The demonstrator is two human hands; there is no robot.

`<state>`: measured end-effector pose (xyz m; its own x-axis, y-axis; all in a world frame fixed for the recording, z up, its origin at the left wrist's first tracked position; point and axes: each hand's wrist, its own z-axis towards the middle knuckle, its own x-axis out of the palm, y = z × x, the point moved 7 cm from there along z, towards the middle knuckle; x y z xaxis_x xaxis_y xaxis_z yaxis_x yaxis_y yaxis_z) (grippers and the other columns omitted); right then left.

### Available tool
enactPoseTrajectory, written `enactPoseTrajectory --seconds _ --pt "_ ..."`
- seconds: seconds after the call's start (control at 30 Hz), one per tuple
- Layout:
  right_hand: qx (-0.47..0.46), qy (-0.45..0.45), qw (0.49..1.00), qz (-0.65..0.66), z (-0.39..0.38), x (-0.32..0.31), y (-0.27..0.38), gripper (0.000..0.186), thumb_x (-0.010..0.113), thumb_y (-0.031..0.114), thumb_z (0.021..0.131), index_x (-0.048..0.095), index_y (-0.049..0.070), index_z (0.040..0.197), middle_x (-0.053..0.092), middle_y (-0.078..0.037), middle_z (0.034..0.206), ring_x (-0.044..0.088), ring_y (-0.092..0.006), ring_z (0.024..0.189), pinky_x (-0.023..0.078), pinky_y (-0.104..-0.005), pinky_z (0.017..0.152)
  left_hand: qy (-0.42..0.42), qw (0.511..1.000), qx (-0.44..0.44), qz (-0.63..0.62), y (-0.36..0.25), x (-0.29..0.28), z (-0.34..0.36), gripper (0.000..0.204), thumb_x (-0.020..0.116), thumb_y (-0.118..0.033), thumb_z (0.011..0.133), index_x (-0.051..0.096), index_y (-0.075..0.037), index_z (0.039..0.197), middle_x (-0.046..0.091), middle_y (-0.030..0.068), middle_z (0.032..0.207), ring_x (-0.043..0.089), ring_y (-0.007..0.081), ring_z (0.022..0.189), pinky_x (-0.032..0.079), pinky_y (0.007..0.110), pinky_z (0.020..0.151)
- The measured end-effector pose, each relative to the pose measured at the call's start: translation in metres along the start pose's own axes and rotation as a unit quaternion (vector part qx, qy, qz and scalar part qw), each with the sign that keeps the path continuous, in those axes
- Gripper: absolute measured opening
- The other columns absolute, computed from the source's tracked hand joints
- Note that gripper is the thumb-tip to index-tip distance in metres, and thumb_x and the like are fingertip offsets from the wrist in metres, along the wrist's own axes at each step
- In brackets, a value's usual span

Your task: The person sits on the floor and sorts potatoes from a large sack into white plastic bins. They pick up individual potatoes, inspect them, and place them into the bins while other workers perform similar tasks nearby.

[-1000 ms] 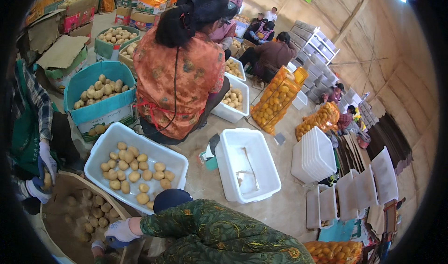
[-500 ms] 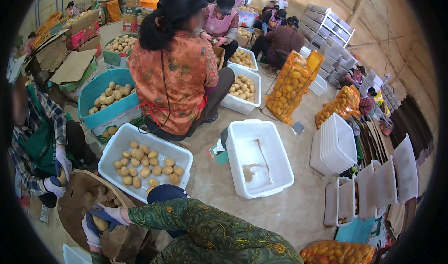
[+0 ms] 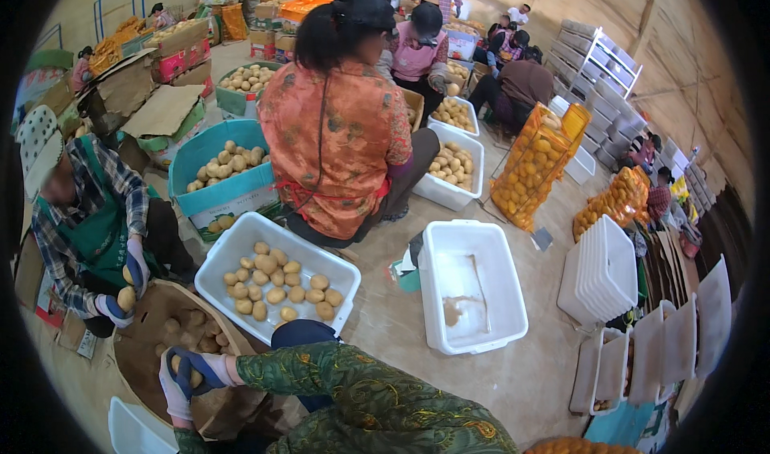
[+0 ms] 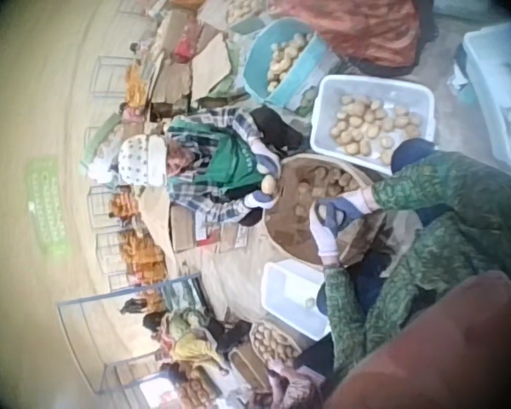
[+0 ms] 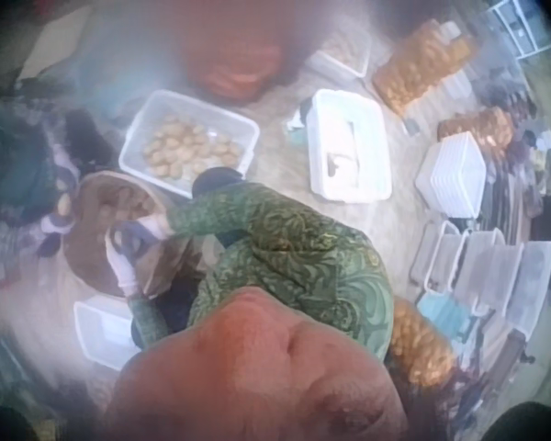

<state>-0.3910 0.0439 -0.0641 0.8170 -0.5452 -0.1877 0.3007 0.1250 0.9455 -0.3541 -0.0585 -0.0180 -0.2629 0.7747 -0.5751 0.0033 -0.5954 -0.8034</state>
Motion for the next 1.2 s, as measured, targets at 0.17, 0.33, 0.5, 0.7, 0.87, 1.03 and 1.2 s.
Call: enactPoseTrajectory --seconds 0.17,0.33,0.5,0.7,0.87,1.03,1.2 --pt "-0.036 -0.062 0.996 0.059 0.005 -0.006 -0.008 0.065 0.084 0.015 0.085 0.052 0.009 0.141 0.061 -0.003 0.130 0.057 -0.0139 0.122 0.045 -0.0322 0.110 -0.073 0.985 -0.008 -0.159 0.020 0.005 0.012 0.029 0.050 -0.018 0.104 0.070 0.003 0.103 0.072 0.0082 0.091 0.066 0.0165 0.086 0.052 0.032 0.079" --pt "-0.029 -0.056 0.980 0.187 0.006 -0.012 -0.009 0.065 0.081 0.011 0.086 0.050 0.010 0.143 0.061 -0.003 0.131 0.056 -0.0133 0.122 0.050 -0.0331 0.102 -0.005 0.963 -0.043 -0.266 0.052 -0.002 0.019 0.029 0.050 -0.021 0.105 0.067 0.001 0.113 0.068 0.0063 0.103 0.065 0.0164 0.099 0.051 0.031 0.089" --pt "0.044 -0.083 0.971 0.220 0.005 -0.028 0.001 0.051 0.074 0.020 0.094 0.055 0.012 0.140 0.066 -0.006 0.120 0.066 -0.0125 0.102 0.056 -0.0251 0.074 0.018 0.970 0.005 -0.243 0.012 0.010 0.003 0.070 0.070 -0.042 0.094 0.049 0.000 0.146 0.058 0.0131 0.134 0.054 0.0262 0.130 0.039 0.039 0.114" --pt "0.290 0.046 0.879 0.376 -0.003 -0.002 -0.028 0.047 0.051 0.055 0.105 0.062 0.019 0.132 0.067 -0.002 0.095 0.062 -0.0074 0.069 0.048 -0.0196 0.058 -0.003 0.989 0.100 0.112 -0.002 -0.009 -0.005 0.060 0.073 -0.038 0.088 0.059 0.000 0.132 0.064 0.0184 0.121 0.062 0.0349 0.111 0.047 0.044 0.100" --pt "0.263 -0.006 0.871 0.415 -0.012 0.003 -0.019 0.053 0.049 0.064 0.103 0.068 0.015 0.103 0.064 0.002 0.078 0.057 -0.0089 0.060 0.043 -0.0214 0.052 0.031 0.956 0.133 0.260 -0.004 0.005 0.010 0.027 0.057 -0.027 0.101 0.064 -0.001 0.093 0.064 0.0188 0.083 0.063 0.0386 0.078 0.049 0.047 0.072" --pt "0.350 0.048 0.812 0.465 -0.010 0.009 -0.017 0.064 0.045 0.073 0.101 0.069 0.014 0.104 0.065 0.001 0.079 0.055 -0.0089 0.055 0.041 -0.0224 0.047 -0.021 0.995 -0.058 -0.076 0.055 -0.019 0.016 0.021 0.051 -0.015 0.102 0.060 -0.001 0.089 0.065 0.0039 0.086 0.054 0.0138 0.076 0.046 0.032 0.070" --pt "0.214 -0.044 0.852 0.475 0.009 0.010 -0.071 0.065 0.049 0.073 0.099 0.069 0.011 0.105 0.066 -0.002 0.075 0.055 -0.0099 0.052 0.039 -0.0235 0.044 0.021 0.990 0.036 -0.138 0.035 -0.009 0.018 0.039 0.052 -0.033 0.106 0.061 0.000 0.124 0.063 0.0149 0.119 0.060 0.0213 0.106 0.048 0.034 0.092"
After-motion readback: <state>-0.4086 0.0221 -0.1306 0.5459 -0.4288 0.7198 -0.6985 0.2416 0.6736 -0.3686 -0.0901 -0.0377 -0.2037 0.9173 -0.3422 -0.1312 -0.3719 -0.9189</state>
